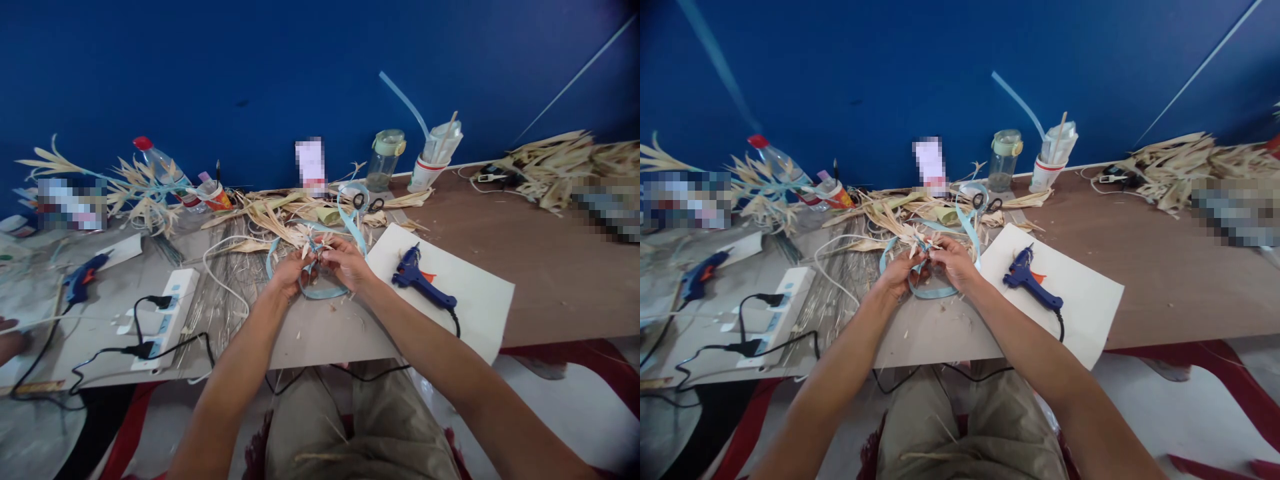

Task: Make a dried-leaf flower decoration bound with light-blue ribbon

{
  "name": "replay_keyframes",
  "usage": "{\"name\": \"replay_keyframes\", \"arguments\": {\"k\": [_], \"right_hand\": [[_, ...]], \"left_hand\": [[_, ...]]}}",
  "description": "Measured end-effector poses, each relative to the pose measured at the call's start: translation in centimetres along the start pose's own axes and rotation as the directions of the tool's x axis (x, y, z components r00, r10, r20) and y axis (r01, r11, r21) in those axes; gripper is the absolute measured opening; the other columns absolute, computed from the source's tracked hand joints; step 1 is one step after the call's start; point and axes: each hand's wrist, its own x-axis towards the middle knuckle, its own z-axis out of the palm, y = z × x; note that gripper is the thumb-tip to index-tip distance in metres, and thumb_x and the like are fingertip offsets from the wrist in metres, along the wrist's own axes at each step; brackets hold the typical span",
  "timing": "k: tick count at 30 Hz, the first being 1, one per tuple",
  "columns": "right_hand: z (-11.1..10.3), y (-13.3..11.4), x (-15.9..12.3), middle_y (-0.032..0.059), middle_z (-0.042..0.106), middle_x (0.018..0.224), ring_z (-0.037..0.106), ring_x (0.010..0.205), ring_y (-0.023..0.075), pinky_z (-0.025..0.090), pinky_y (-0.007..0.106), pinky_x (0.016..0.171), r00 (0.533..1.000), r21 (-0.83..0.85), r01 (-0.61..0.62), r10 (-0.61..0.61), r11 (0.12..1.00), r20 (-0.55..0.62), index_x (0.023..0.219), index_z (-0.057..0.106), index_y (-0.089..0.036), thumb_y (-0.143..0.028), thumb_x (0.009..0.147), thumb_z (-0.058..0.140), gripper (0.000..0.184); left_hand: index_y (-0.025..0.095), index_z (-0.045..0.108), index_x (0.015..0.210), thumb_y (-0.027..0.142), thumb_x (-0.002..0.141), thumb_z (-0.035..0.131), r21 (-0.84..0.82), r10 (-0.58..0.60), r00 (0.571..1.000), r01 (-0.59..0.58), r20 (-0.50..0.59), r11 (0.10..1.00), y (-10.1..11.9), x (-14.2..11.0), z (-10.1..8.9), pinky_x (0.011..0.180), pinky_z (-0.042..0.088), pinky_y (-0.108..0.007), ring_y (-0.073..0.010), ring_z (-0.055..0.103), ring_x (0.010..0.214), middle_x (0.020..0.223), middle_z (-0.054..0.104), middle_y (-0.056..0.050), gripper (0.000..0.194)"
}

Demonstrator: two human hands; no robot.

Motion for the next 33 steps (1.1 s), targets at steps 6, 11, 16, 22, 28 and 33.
{"name": "replay_keyframes", "arguments": {"k": [6,11,16,22,28,33], "right_hand": [[-0.1,0.5,0.5,-0.0053,0.056,0.063,0.044,0.052,0.0078,0.038,0.025,0.054,0.991,-0.048,0.081,-0.085,0.996,-0.107,0.072,0.065,-0.021,-0.028,0.056,0.076,0.021],[-0.2,1.2,0.6,-0.0047,0.056,0.058,0.046,0.051,0.0093,0.039,0.026,0.053,0.98,-0.152,0.132,-0.152,0.979,-0.127,0.073,0.068,-0.021,-0.033,0.059,0.074,0.019],[-0.4,2.0,0.4,-0.0017,0.062,0.07,0.051,0.058,0.0111,0.043,0.028,0.06,0.967,-0.321,0.205,-0.243,0.925,-0.083,0.08,0.069,-0.022,-0.034,0.064,0.072,0.021],[-1.5,0.8,0.2,0.0041,0.06,0.112,0.054,0.1,0.0208,0.044,0.035,0.086,0.921,-0.286,0.362,-0.388,0.887,-0.035,0.106,0.063,-0.027,-0.037,0.064,0.072,0.044],[-1.7,-0.6,-0.4,0.0036,0.059,0.09,0.053,0.086,0.0191,0.042,0.035,0.083,0.797,-0.505,0.442,-0.583,0.741,-0.158,0.096,0.065,-0.024,-0.035,0.075,0.063,0.024],[-0.7,-0.9,-1.0,0.0005,0.056,0.077,0.05,0.072,0.016,0.041,0.032,0.072,0.836,-0.533,0.467,-0.549,0.706,0.006,0.093,0.065,-0.023,-0.03,0.077,0.062,0.018]], "left_hand": [[0.015,0.057,0.065,0.026,0.056,0.082,-0.035,0.004,0.996,-0.007,-0.087,0.999,0.2,-0.1,0.6,0.045,0.041,-0.02,-0.0081,0.051,0.05,0.06,0.058,0.001,0.028],[0.015,0.056,0.069,0.023,0.051,0.083,-0.119,0.029,0.991,-0.045,-0.131,0.992,0.3,0.1,0.7,0.047,0.043,-0.019,-0.0074,0.053,0.051,0.062,0.058,0.003,0.033],[0.015,0.058,0.069,0.025,0.052,0.084,-0.137,0.035,0.992,-0.052,-0.125,0.989,0.4,0.2,0.4,0.046,0.043,-0.018,-0.0064,0.052,0.049,0.06,0.056,0.004,0.033],[0.015,0.062,0.074,0.024,0.055,0.081,-0.054,0.044,0.986,-0.054,-0.161,0.997,0.9,0.1,-0.1,0.046,0.043,-0.018,-0.0051,0.049,0.048,0.064,0.06,0.003,0.028],[0.014,0.059,0.067,0.025,0.055,0.08,-0.067,0.131,0.972,-0.147,-0.197,0.987,1.4,0.0,-0.6,0.045,0.041,-0.018,-0.0036,0.043,0.042,0.053,0.053,0.005,0.026],[0.013,0.057,0.066,0.027,0.053,0.082,-0.09,0.188,0.97,-0.204,-0.157,0.975,2.0,-0.3,-0.3,0.042,0.036,-0.017,-0.0029,0.041,0.043,0.054,0.053,0.006,0.031]]}}
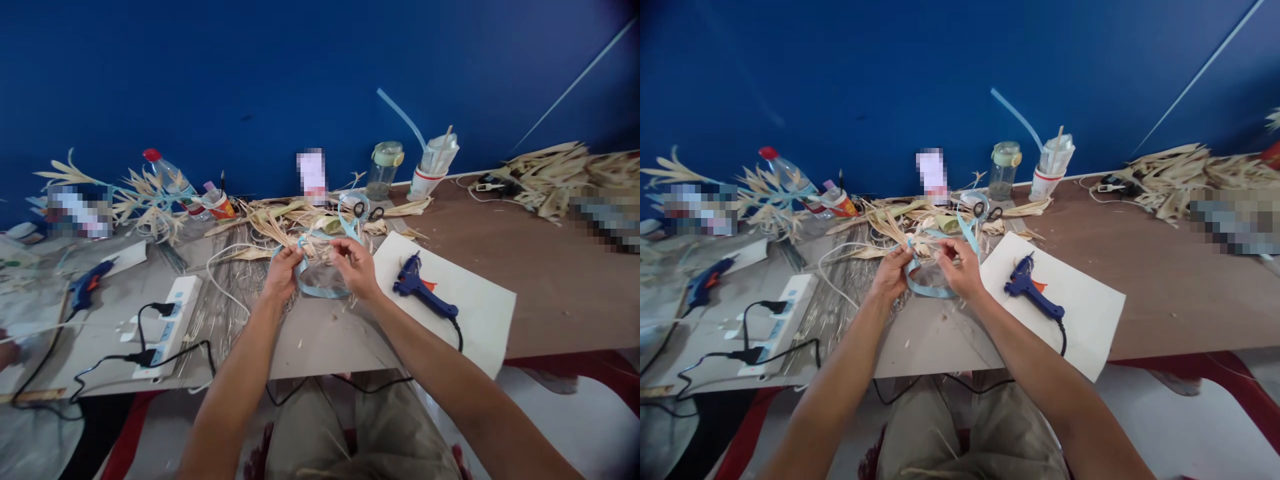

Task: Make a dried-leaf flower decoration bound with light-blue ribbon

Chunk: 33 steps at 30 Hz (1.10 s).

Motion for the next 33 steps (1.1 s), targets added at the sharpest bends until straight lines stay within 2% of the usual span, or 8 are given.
{"name": "replay_keyframes", "arguments": {"k": [8,14,16,18,21,24,27,33], "right_hand": [[-0.6,0.2,0.7,0.0007,0.055,0.076,0.048,0.068,0.0151,0.039,0.029,0.063,0.994,0.271,-0.109,0.097,0.956,0.058,0.101,0.062,-0.022,-0.037,0.074,0.063,0.03],[-1.4,-0.1,0.7,0.005,0.058,0.094,0.053,0.09,0.0211,0.042,0.037,0.084,0.984,0.021,0.123,-0.12,0.992,-0.133,0.107,0.063,-0.026,-0.03,0.077,0.061,0.031],[-1.5,-0.2,0.7,0.0053,0.059,0.094,0.053,0.092,0.0226,0.04,0.04,0.09,0.967,-0.116,0.172,-0.19,0.978,-0.169,0.104,0.064,-0.026,-0.029,0.077,0.061,0.027],[-1.4,-0.2,0.7,0.0045,0.061,0.088,0.054,0.088,0.0223,0.041,0.039,0.088,0.97,-0.149,0.156,-0.179,0.977,-0.161,0.098,0.066,-0.026,-0.029,0.079,0.06,0.021],[-0.8,0.2,0.7,0.0033,0.063,0.082,0.055,0.078,0.0194,0.044,0.036,0.078,0.998,-0.061,0.04,-0.043,0.997,-0.046,0.09,0.068,-0.025,-0.032,0.08,0.059,0.014],[0.0,0.5,0.6,0.0021,0.062,0.079,0.054,0.073,0.0171,0.044,0.033,0.072,0.988,0.11,-0.121,0.109,0.986,0.11,0.083,0.067,-0.024,-0.035,0.074,0.067,0.015],[0.6,0.6,0.5,0.0006,0.062,0.079,0.056,0.075,0.017,0.045,0.032,0.072,0.96,0.316,-0.259,0.207,0.913,0.187,0.085,0.065,-0.025,-0.038,0.061,0.076,0.03],[0.4,0.0,0.3,-0.0004,0.061,0.077,0.055,0.073,0.0149,0.045,0.03,0.071,0.938,0.41,-0.335,0.259,0.848,0.229,0.08,0.062,-0.023,-0.041,0.055,0.08,0.037]], "left_hand": [[0.019,0.056,0.067,0.032,0.054,0.083,-0.132,0.351,0.936,-0.351,-0.024,0.927,4.5,-0.9,-1.9,0.052,0.042,-0.023,-0.0043,0.036,0.048,0.061,0.051,0.004,0.033],[0.026,0.061,0.07,0.034,0.06,0.082,-0.133,0.591,0.805,-0.592,-0.052,0.795,6.7,-1.4,-3.6,0.056,0.041,-0.027,-0.0072,0.027,0.051,0.065,0.047,0.003,0.025],[0.026,0.06,0.069,0.036,0.054,0.085,-0.053,0.671,0.736,-0.676,-0.09,0.735,6.4,-1.4,-3.3,0.054,0.039,-0.026,-0.0072,0.03,0.051,0.067,0.049,0.003,0.031],[0.026,0.061,0.075,0.036,0.062,0.08,0.118,0.713,0.693,-0.703,-0.109,0.702,5.6,-1.3,-2.5,0.061,0.042,-0.027,-0.0103,0.043,0.062,0.076,0.054,0.002,0.025],[0.022,0.062,0.072,0.028,0.065,0.077,0.414,0.801,0.598,-0.737,0.032,0.534,3.6,-1.6,-0.8,0.068,0.043,-0.027,-0.0135,0.051,0.076,0.081,0.055,-0.001,0.018],[0.021,0.063,0.072,0.022,0.07,0.07,0.567,0.739,0.636,-0.701,0.223,0.432,1.4,-2.1,0.8,0.071,0.044,-0.028,-0.0158,0.054,0.08,0.087,0.06,-0.003,0.007],[0.022,0.063,0.071,0.019,0.073,0.065,0.585,0.641,0.691,-0.685,0.333,0.434,-0.1,-2.4,1.8,0.078,0.044,-0.031,-0.018,0.056,0.083,0.084,0.062,-0.004,0.004],[0.022,0.061,0.068,0.02,0.071,0.066,0.588,0.595,0.746,-0.635,0.298,0.501,-0.9,-2.2,1.9,0.072,0.042,-0.029,-0.0156,0.053,0.071,0.074,0.06,-0.001,0.006]]}}
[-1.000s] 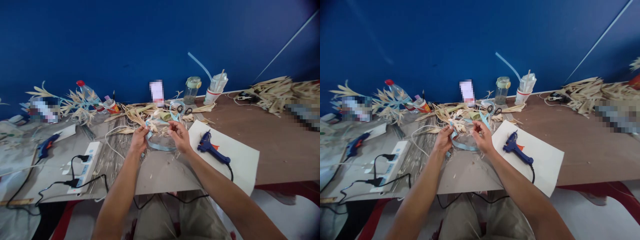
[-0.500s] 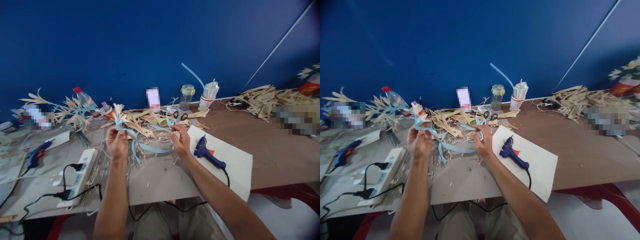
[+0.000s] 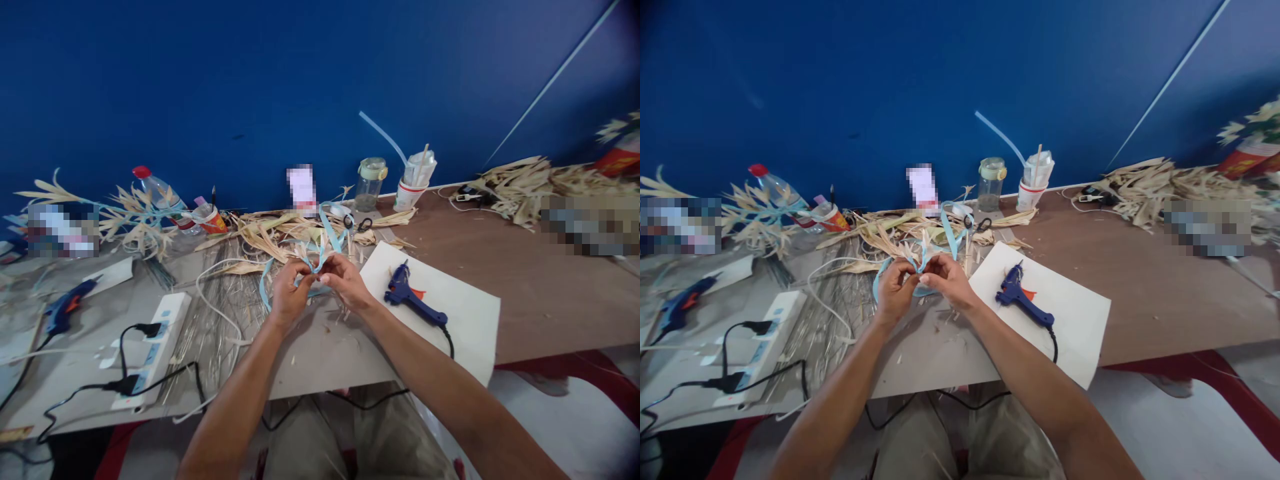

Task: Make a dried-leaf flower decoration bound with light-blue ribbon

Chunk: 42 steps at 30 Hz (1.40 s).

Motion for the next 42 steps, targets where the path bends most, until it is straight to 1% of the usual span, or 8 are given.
{"name": "replay_keyframes", "arguments": {"k": [6,11,18,26,30,32,36,42], "right_hand": [[0.2,-0.2,0.1,-0.0019,0.056,0.058,0.05,0.057,0.012,0.041,0.028,0.059,0.996,-0.124,-0.044,0.035,0.991,-0.079,0.062,0.058,-0.021,-0.044,0.061,0.076,0.029],[0.5,-0.3,0.2,-0.005,0.056,0.055,0.05,0.052,0.0103,0.04,0.027,0.057,0.997,0.015,-0.052,0.053,0.999,-0.06,0.062,0.056,-0.021,-0.043,0.056,0.08,0.032],[0.6,-0.3,0.1,-0.0061,0.055,0.054,0.05,0.052,0.0092,0.041,0.025,0.056,0.986,0.197,-0.152,0.161,0.969,-0.03,0.062,0.056,-0.021,-0.037,0.056,0.082,0.031],[0.7,-0.1,0.2,-0.0065,0.055,0.056,0.048,0.051,0.007,0.042,0.021,0.053,0.971,0.391,-0.225,0.24,0.892,0.012,0.062,0.058,-0.02,-0.024,0.056,0.082,0.026],[0.2,-0.6,0.2,-0.0061,0.056,0.06,0.048,0.053,0.0063,0.044,0.021,0.057,0.949,0.461,-0.311,0.294,0.831,0.111,0.067,0.06,-0.019,-0.022,0.055,0.081,0.025],[-0.1,-0.8,0.3,-0.006,0.056,0.059,0.048,0.054,0.0067,0.045,0.022,0.059,0.936,0.466,-0.352,0.318,0.812,0.153,0.065,0.058,-0.019,-0.023,0.056,0.08,0.024],[-0.6,-0.8,0.5,-0.0055,0.054,0.055,0.046,0.051,0.0066,0.045,0.024,0.058,0.925,0.428,-0.378,0.36,0.821,0.126,0.057,0.054,-0.018,-0.019,0.055,0.077,0.023],[-0.6,-0.7,0.5,-0.0037,0.053,0.052,0.047,0.052,0.0084,0.045,0.025,0.059,0.925,0.367,-0.379,0.362,0.849,0.117,0.059,0.059,-0.016,-0.017,0.053,0.072,0.014]], "left_hand": [[0.021,0.059,0.069,0.02,0.075,0.064,0.066,0.044,0.999,-0.046,0.021,0.997,-0.5,-0.2,0.0,0.069,0.039,-0.028,-0.0144,0.05,0.068,0.071,0.057,-0.001,0.008],[0.021,0.058,0.068,0.019,0.074,0.064,0.022,-0.006,1.0,0.006,0.015,1.0,-0.3,-0.2,0.2,0.069,0.039,-0.027,-0.0143,0.05,0.068,0.069,0.056,0.0,0.009],[0.02,0.057,0.068,0.019,0.072,0.065,-0.015,-0.063,0.995,0.062,-0.076,0.998,-0.5,-0.4,0.6,0.064,0.038,-0.025,-0.0125,0.049,0.065,0.068,0.055,0.001,0.009],[0.019,0.057,0.075,0.022,0.077,0.062,0.073,0.036,0.997,-0.031,-0.062,0.997,-1.5,-0.7,0.8,0.064,0.04,-0.025,-0.0124,0.052,0.068,0.072,0.057,0.001,0.007],[0.019,0.056,0.076,0.022,0.079,0.062,0.114,0.083,0.995,-0.076,-0.061,0.991,-1.9,-0.8,0.8,0.064,0.041,-0.026,-0.0126,0.052,0.069,0.073,0.057,0.0,0.007],[0.019,0.056,0.076,0.022,0.079,0.062,0.128,0.117,0.992,-0.11,-0.05,0.986,-2.0,-0.8,0.9,0.064,0.041,-0.026,-0.0128,0.053,0.069,0.073,0.057,0.0,0.007],[0.019,0.056,0.075,0.02,0.079,0.061,0.154,0.187,0.982,-0.184,-0.006,0.971,-1.9,-0.8,0.9,0.064,0.041,-0.026,-0.0127,0.053,0.068,0.072,0.057,0.0,0.007],[0.019,0.056,0.075,0.018,0.079,0.061,0.156,0.206,0.979,-0.205,0.008,0.966,-1.9,-0.9,1.0,0.063,0.039,-0.026,-0.0125,0.052,0.068,0.072,0.057,0.0,0.007]]}}
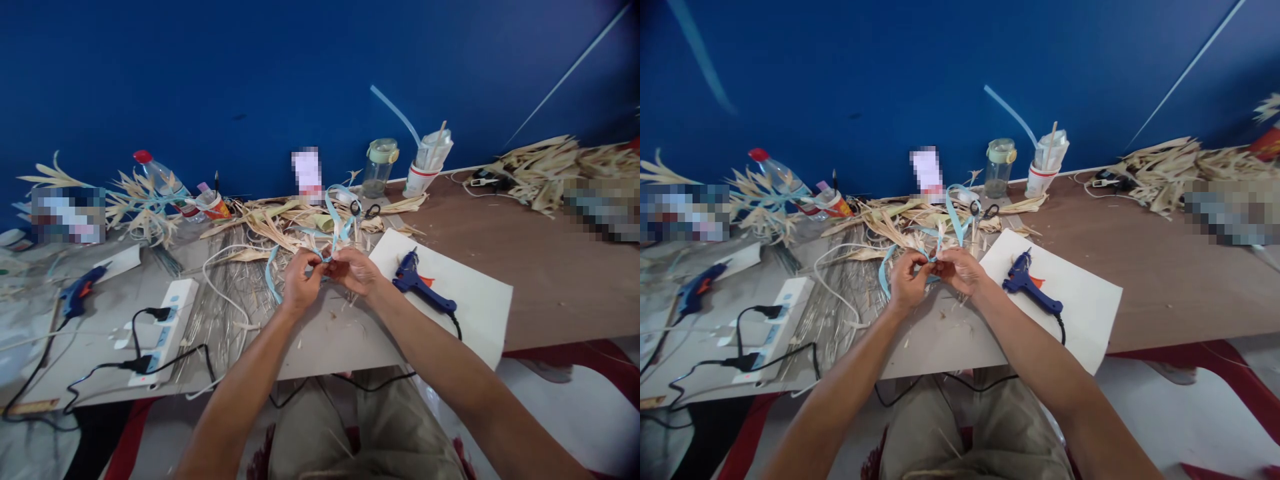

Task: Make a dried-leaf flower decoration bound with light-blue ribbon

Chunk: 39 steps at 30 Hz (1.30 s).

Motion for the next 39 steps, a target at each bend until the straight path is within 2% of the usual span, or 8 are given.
{"name": "replay_keyframes", "arguments": {"k": [4,7,11,14,28,32,36,39], "right_hand": [[0.1,0.1,0.1,-0.0034,0.052,0.05,0.047,0.052,0.0086,0.045,0.026,0.06,1.0,0.008,0.016,-0.016,1.0,-0.018,0.055,0.058,-0.016,-0.018,0.053,0.074,0.016],[0.4,0.5,0.1,-0.0041,0.05,0.049,0.046,0.052,0.0084,0.044,0.025,0.058,0.999,0.041,0.045,-0.044,0.998,-0.013,0.054,0.056,-0.017,-0.021,0.055,0.076,0.02],[0.9,1.3,0.3,-0.0063,0.052,0.054,0.045,0.052,0.0068,0.042,0.022,0.056,0.995,0.117,0.095,-0.097,0.989,0.011,0.065,0.058,-0.019,-0.018,0.056,0.078,0.022],[1.1,1.9,0.3,-0.0074,0.054,0.058,0.046,0.053,0.0064,0.042,0.021,0.057,0.99,0.139,0.144,-0.144,0.98,-0.004,0.071,0.057,-0.02,-0.016,0.057,0.078,0.025],[1.5,3.3,0.7,-0.0077,0.052,0.056,0.044,0.052,0.0082,0.04,0.023,0.054,0.981,0.141,0.19,-0.183,0.972,-0.062,0.072,0.054,-0.022,-0.02,0.057,0.079,0.029],[1.5,3.3,0.7,-0.0076,0.05,0.055,0.044,0.052,0.0085,0.04,0.023,0.055,0.984,0.121,0.175,-0.17,0.977,-0.055,0.071,0.054,-0.022,-0.022,0.057,0.079,0.029],[1.5,2.9,0.4,-0.0062,0.049,0.057,0.043,0.054,0.009,0.04,0.025,0.057,0.984,0.064,0.177,-0.177,0.982,-0.01,0.069,0.056,-0.021,-0.026,0.057,0.078,0.026],[1.4,2.6,0.3,-0.0058,0.051,0.062,0.043,0.056,0.0088,0.04,0.025,0.059,0.981,0.036,0.195,-0.195,0.98,0.0,0.076,0.06,-0.021,-0.026,0.057,0.078,0.026]], "left_hand": [[0.019,0.057,0.074,0.018,0.077,0.062,-0.024,-0.035,0.999,0.035,-0.011,0.999,-0.1,-0.1,0.2,0.064,0.04,-0.026,-0.0125,0.052,0.068,0.072,0.057,0.0,0.006],[0.019,0.057,0.074,0.02,0.076,0.063,-0.096,-0.151,0.987,0.145,-0.06,0.985,-0.3,-0.2,0.4,0.065,0.041,-0.026,-0.0125,0.052,0.068,0.072,0.057,0.0,0.006],[0.019,0.057,0.076,0.025,0.074,0.065,-0.276,-0.393,0.916,0.359,-0.078,0.891,-0.2,-0.1,0.7,0.06,0.043,-0.025,-0.0112,0.052,0.062,0.068,0.055,0.001,0.011],[0.019,0.056,0.075,0.028,0.074,0.066,-0.349,-0.462,0.885,0.415,-0.059,0.84,0.0,-0.1,0.7,0.058,0.044,-0.024,-0.0107,0.053,0.058,0.064,0.055,0.002,0.014],[0.019,0.053,0.076,0.029,0.074,0.065,-0.408,-0.562,0.82,0.479,-0.107,0.777,0.5,0.4,1.1,0.051,0.044,-0.022,-0.0098,0.053,0.049,0.056,0.055,0.005,0.016],[0.019,0.054,0.077,0.029,0.075,0.064,-0.407,-0.539,0.837,0.46,-0.1,0.789,0.4,0.3,1.0,0.051,0.044,-0.023,-0.0101,0.054,0.049,0.057,0.055,0.005,0.014],[0.019,0.057,0.078,0.028,0.074,0.067,-0.334,-0.469,0.867,0.397,-0.17,0.855,-0.1,0.2,0.8,0.056,0.045,-0.023,-0.0096,0.055,0.056,0.067,0.058,0.003,0.014],[0.018,0.059,0.081,0.029,0.074,0.067,-0.357,-0.475,0.856,0.386,-0.205,0.851,0.2,0.3,0.5,0.057,0.044,-0.022,-0.0087,0.054,0.058,0.068,0.059,0.003,0.016]]}}
